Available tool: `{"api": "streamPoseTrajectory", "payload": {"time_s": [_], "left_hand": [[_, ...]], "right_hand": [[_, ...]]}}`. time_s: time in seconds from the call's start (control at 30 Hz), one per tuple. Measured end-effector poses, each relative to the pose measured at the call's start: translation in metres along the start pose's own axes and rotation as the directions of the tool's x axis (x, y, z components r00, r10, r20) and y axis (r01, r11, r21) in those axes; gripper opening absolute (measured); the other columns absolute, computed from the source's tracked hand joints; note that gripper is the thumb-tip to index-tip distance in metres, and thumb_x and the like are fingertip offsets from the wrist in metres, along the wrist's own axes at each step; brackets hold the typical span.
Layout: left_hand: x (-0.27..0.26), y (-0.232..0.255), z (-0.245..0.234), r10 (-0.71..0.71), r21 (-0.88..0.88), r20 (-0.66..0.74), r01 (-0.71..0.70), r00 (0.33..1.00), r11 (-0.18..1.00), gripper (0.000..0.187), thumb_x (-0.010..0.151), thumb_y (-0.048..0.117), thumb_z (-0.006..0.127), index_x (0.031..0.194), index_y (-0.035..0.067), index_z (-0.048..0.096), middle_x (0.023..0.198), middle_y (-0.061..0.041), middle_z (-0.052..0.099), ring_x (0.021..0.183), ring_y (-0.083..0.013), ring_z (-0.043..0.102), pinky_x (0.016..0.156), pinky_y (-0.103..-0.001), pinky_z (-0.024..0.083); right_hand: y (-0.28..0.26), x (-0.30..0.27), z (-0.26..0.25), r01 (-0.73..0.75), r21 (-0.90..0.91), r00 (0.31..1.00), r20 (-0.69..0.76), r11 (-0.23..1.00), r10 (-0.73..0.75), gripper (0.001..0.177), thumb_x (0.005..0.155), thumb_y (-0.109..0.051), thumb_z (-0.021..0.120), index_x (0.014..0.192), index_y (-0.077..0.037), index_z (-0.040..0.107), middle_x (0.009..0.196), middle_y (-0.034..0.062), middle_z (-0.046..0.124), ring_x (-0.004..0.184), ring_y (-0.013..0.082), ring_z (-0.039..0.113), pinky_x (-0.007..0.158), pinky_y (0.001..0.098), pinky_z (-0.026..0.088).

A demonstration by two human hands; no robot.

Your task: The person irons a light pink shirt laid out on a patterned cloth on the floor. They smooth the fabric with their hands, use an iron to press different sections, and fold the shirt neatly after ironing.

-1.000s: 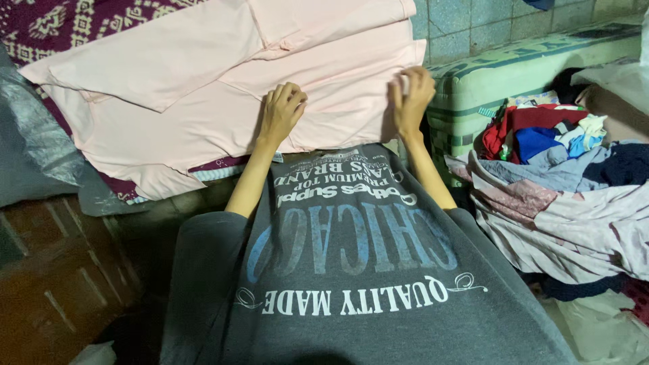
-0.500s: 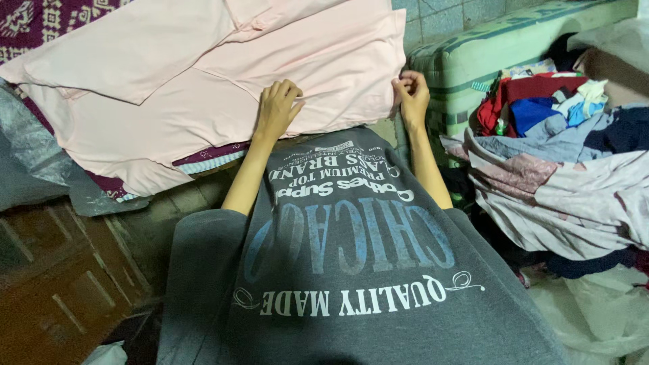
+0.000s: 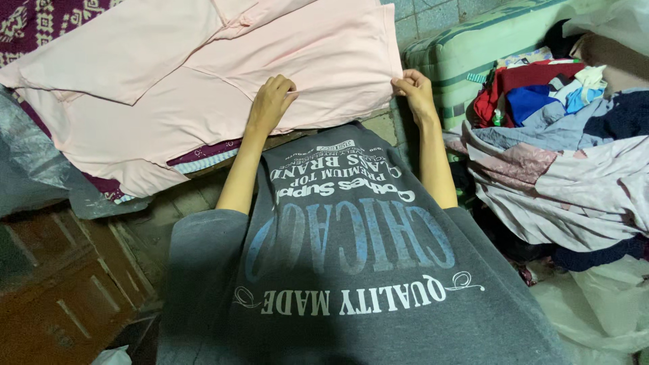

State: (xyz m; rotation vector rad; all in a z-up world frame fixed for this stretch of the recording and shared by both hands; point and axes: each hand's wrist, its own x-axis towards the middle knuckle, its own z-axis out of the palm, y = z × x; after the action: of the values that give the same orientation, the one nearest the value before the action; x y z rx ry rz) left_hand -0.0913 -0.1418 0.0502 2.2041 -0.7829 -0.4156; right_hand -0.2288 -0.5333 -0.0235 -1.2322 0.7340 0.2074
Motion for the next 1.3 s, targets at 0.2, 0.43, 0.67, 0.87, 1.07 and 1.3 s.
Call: {"api": "streamPoseTrajectory", "payload": {"time_s": [0.2,0.43,0.67,0.87,1.07,1.3], "left_hand": [[-0.001,0.008,-0.002,-0.032,-0.059,0.016,0.032,0.999,0.998,0.016,0.091,0.009,0.073,0.098,0.001,0.062,0.1,-0.011,0.061,0.094,-0.0323,0.058,0.082,-0.043,0.049],[-0.007,0.004,-0.004,-0.005,-0.056,0.033,0.007,0.999,0.998,0.016,0.093,0.012,0.074,0.099,0.002,0.064,0.099,-0.011,0.062,0.093,-0.032,0.059,0.08,-0.044,0.049],[-0.006,-0.001,0.001,0.004,-0.066,-0.007,-0.004,1.0,0.998,0.017,0.093,0.013,0.074,0.098,0.001,0.062,0.098,-0.013,0.06,0.093,-0.0341,0.058,0.082,-0.044,0.048],[0.001,-0.002,-0.004,-0.052,-0.045,0.013,0.053,0.999,0.998,0.022,0.096,0.018,0.073,0.096,0.0,0.061,0.093,-0.015,0.063,0.091,-0.0362,0.059,0.08,-0.046,0.047],[0.003,-0.008,-0.001,-0.125,-0.008,-0.01,0.125,0.992,0.992,0.027,0.097,0.023,0.073,0.094,0.0,0.06,0.091,-0.016,0.064,0.09,-0.0368,0.06,0.078,-0.047,0.048],[-0.011,-0.019,-0.009,-0.128,0.057,-0.067,0.132,0.989,0.99,0.028,0.096,0.026,0.075,0.091,0.001,0.061,0.088,-0.015,0.063,0.087,-0.0367,0.062,0.075,-0.047,0.048]], "right_hand": [[-0.047,-0.016,0.024,0.094,-0.196,0.993,0.084,0.976,-0.079,0.029,0.093,0.0,0.071,0.12,-0.008,0.067,0.108,-0.0073,0.071,0.088,0.0025,0.059,0.069,0.0178,0.041],[-0.058,-0.016,0.017,0.214,-0.309,0.96,0.24,0.927,-0.142,0.022,0.099,0.0,0.07,0.12,0.0,0.076,0.099,-0.0021,0.062,0.091,0.0078,0.057,0.082,0.022,0.045],[-0.065,-0.015,0.032,0.28,-0.603,0.955,0.099,0.747,-0.279,0.021,0.082,-0.007,0.086,0.102,-0.005,0.082,0.082,0.0,0.064,0.074,0.0106,0.056,0.065,0.0261,0.042],[-0.073,-0.011,0.037,0.312,-0.767,0.938,0.154,0.56,-0.312,0.016,0.085,-0.016,0.086,0.097,-0.006,0.08,0.091,0.0073,0.059,0.081,0.0193,0.059,0.072,0.0328,0.049],[-0.074,0.001,0.047,0.424,-0.863,0.849,0.272,0.277,-0.453,0.019,0.09,-0.019,0.084,0.095,-0.004,0.073,0.117,0.013,0.055,0.108,0.0347,0.052,0.092,0.0448,0.045],[-0.048,0.014,0.026,0.455,-0.83,0.853,0.302,0.322,-0.425,0.023,0.096,-0.024,0.079,0.097,-0.002,0.072,0.112,0.016,0.057,0.106,0.0356,0.052,0.091,0.0443,0.045]]}}
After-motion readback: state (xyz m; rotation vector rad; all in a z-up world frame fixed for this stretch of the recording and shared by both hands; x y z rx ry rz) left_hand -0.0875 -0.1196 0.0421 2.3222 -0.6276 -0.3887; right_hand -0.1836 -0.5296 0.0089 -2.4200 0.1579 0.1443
